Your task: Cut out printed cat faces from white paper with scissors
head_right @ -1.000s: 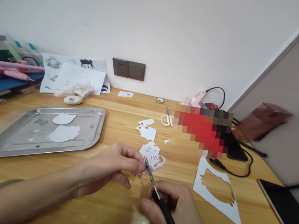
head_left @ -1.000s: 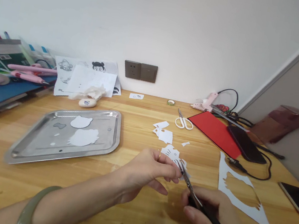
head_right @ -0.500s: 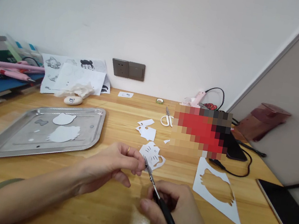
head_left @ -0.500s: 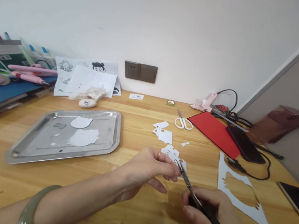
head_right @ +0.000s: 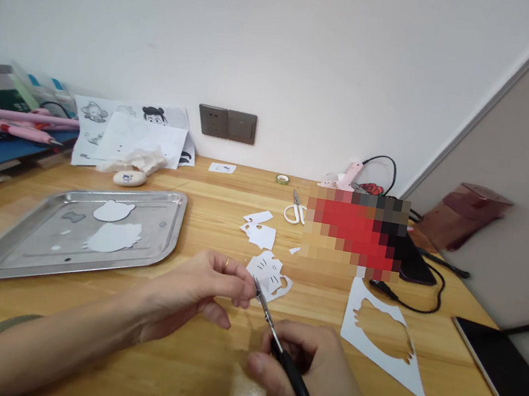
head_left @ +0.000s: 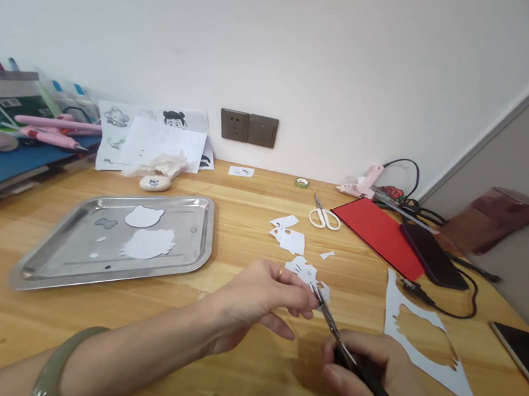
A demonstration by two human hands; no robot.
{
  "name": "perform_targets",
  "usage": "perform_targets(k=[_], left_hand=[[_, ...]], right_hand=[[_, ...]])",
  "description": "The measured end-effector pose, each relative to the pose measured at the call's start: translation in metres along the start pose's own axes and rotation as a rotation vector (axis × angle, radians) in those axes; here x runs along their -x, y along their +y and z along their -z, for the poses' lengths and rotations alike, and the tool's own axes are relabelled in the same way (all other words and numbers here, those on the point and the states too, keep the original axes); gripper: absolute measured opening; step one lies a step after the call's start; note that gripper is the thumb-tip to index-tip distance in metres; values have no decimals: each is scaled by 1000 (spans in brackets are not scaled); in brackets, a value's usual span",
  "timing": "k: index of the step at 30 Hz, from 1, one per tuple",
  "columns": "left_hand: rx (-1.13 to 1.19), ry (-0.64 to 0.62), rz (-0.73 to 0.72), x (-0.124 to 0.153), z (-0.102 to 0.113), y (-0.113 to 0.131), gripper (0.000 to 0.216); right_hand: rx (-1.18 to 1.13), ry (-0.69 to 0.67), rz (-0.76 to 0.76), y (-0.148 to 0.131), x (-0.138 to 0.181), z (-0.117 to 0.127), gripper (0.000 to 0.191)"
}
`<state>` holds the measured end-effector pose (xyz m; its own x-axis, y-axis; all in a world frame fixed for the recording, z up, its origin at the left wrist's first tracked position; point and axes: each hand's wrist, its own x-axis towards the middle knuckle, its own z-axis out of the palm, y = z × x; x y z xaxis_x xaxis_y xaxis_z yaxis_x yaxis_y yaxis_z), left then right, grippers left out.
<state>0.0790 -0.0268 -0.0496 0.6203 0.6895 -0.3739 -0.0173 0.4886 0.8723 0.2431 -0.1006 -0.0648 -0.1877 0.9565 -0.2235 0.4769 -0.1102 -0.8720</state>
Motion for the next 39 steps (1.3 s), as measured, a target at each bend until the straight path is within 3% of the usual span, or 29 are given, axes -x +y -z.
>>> perform_targets(k=[39], left_hand=[[0,27,-6,-2,1,-1,8]], right_hand=[[-108,18,-36,3,-3,-6,16]])
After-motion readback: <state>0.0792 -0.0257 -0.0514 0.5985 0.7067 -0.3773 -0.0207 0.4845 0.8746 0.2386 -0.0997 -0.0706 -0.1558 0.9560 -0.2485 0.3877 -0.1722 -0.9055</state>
